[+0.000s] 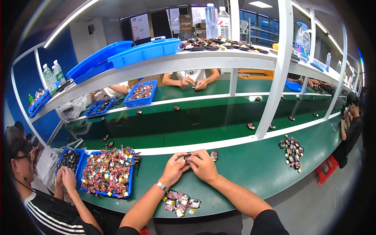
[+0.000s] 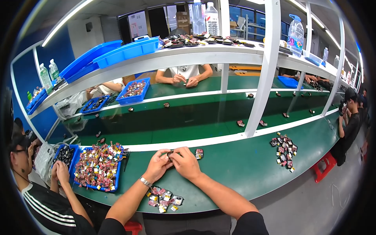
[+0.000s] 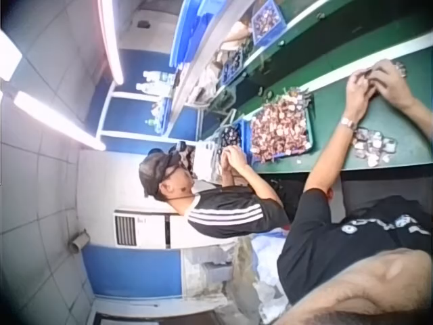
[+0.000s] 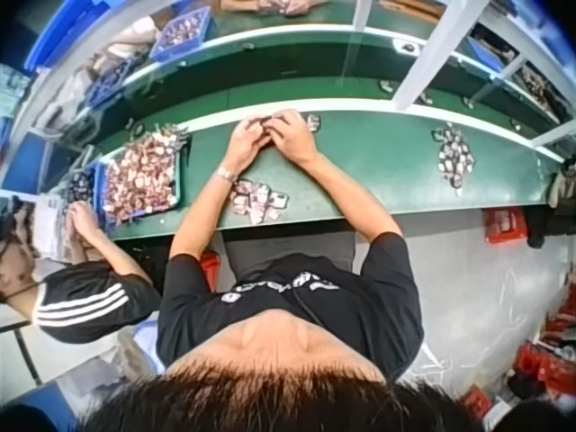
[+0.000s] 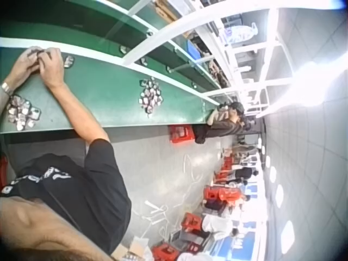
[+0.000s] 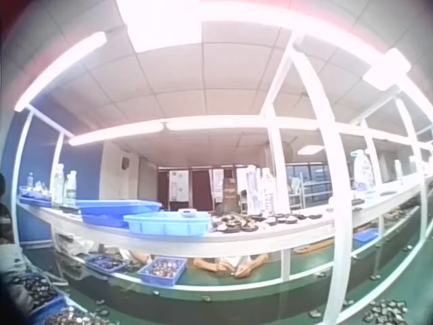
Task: Assembling small badges or pins on a manufacturing production line.
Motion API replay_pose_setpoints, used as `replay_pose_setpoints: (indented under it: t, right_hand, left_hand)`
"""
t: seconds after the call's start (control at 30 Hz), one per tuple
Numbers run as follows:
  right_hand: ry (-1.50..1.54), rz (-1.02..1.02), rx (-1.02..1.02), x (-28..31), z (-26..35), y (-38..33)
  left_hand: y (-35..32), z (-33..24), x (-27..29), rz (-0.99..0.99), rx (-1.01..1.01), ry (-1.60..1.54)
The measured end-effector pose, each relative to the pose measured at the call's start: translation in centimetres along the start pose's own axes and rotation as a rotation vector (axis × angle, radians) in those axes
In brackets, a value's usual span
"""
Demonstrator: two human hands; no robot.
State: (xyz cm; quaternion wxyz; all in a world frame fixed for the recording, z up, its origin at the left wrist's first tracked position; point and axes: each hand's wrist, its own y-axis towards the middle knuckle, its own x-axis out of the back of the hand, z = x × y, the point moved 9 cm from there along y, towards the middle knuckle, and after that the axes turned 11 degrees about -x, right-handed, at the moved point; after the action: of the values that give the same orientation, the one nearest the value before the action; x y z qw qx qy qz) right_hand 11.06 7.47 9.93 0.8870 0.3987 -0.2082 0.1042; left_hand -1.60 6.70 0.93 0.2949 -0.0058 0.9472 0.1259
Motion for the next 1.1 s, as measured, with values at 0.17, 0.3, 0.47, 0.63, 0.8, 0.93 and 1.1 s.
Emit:
replay_pose_setpoints:
  t: [0.17, 0.3, 0.47, 0.63, 0.8, 0.93, 1.1]
  right_hand:
    - [-0.056, -0.017, 0.088, -0.2, 0.9, -0.2]
    - [-0.123, -0.026, 0.104, -0.3, 1.1, -0.3]
    - [-0.186, 0.029, 0.176, -0.9, 1.6, -0.2]
    - [-0.21, 0.03, 0.177, -1.0, 1.5, -0.3]
    - [-0.182, 0.009, 0.145, -0.8, 1.0, -0.4]
    - [-0.199, 0.011, 0.168, -1.0, 1.1, -0.5]
    - [-0.207, -0.007, 0.166, -0.8, 1.1, -0.5]
  left_hand:
    - [0.1, -0.4, -0.1, -0.008, -0.009, 0.011]
    - [0.0, -0.3, -0.3, -0.014, 0.01, 0.02]
    - [-0.1, -0.2, -0.1, -0.026, 0.016, 0.045]
    - [-0.1, 0.0, 0.1, -0.042, 0.028, 0.06]
    - [-0.1, 0.0, -0.1, -0.046, 0.035, 0.067]
    - [-0.2, -0.1, 0.0, -0.051, 0.027, 0.084]
    - [-0.1, -0.1, -0.3, -0.049, 0.016, 0.104]
